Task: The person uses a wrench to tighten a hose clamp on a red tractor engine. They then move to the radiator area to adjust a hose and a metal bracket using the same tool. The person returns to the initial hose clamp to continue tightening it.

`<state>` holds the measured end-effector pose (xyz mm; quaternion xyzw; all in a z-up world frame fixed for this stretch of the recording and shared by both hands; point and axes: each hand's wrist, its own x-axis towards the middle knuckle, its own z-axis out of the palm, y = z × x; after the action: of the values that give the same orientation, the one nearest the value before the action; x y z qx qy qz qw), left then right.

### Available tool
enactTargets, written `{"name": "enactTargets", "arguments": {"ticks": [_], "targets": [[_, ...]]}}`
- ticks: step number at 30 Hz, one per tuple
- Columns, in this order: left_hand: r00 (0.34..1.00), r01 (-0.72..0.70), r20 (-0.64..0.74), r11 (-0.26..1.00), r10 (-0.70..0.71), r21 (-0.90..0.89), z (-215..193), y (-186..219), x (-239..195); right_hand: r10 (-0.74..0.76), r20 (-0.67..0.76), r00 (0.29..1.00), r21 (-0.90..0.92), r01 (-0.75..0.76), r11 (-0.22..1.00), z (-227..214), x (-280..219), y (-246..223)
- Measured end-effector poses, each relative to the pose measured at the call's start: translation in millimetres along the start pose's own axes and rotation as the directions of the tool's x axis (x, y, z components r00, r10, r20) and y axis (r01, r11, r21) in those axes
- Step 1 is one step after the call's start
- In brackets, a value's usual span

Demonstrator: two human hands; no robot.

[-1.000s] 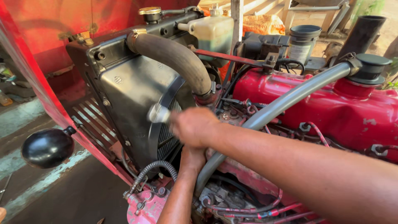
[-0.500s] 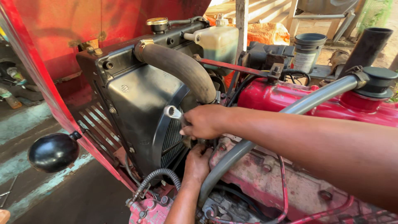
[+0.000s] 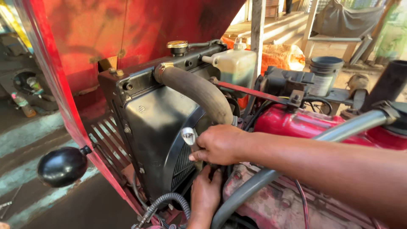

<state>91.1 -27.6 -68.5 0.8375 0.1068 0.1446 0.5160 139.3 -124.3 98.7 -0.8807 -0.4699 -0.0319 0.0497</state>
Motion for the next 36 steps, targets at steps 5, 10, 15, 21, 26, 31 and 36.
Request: {"name": "enactTargets", "arguments": {"ticks": [5, 10, 15, 21, 26, 31, 36], "targets": [[1.000, 0.020, -0.002, 0.947, -0.020, 0.321, -20, 13, 6, -0.024, -0.023, 0.999, -0.114, 0.021, 0.993, -20, -1, -9], [0.987, 0.114, 0.062, 0.910, -0.150, 0.398, -9, 15, 8, -0.034, -0.029, 0.999, -0.076, 0.031, 0.997, -16, 1, -20], [0.975, 0.075, 0.145, 0.861, -0.169, 0.504, -1, 3, 10, -0.039, -0.056, 0.998, -0.103, 0.033, 0.994, 0, 2, -11], [0.960, 0.133, 0.142, 0.840, -0.241, 0.526, 0, 3, 11, -0.039, -0.122, 0.992, -0.057, 0.032, 0.998, -3, 2, -9], [0.963, 0.088, 0.167, 0.830, -0.213, 0.551, -3, 8, 11, -0.029, -0.072, 0.997, -0.090, 0.022, 0.996, -5, -4, -10], [0.951, 0.096, 0.194, 0.826, -0.241, 0.556, -4, 15, 8, -0.016, -0.106, 0.994, -0.095, 0.006, 0.995, -4, -7, -4], [0.957, 0.075, 0.197, 0.839, -0.212, 0.539, -5, 15, 3, -0.027, -0.181, 0.983, -0.106, 0.007, 0.994, -3, -5, -4]]}}
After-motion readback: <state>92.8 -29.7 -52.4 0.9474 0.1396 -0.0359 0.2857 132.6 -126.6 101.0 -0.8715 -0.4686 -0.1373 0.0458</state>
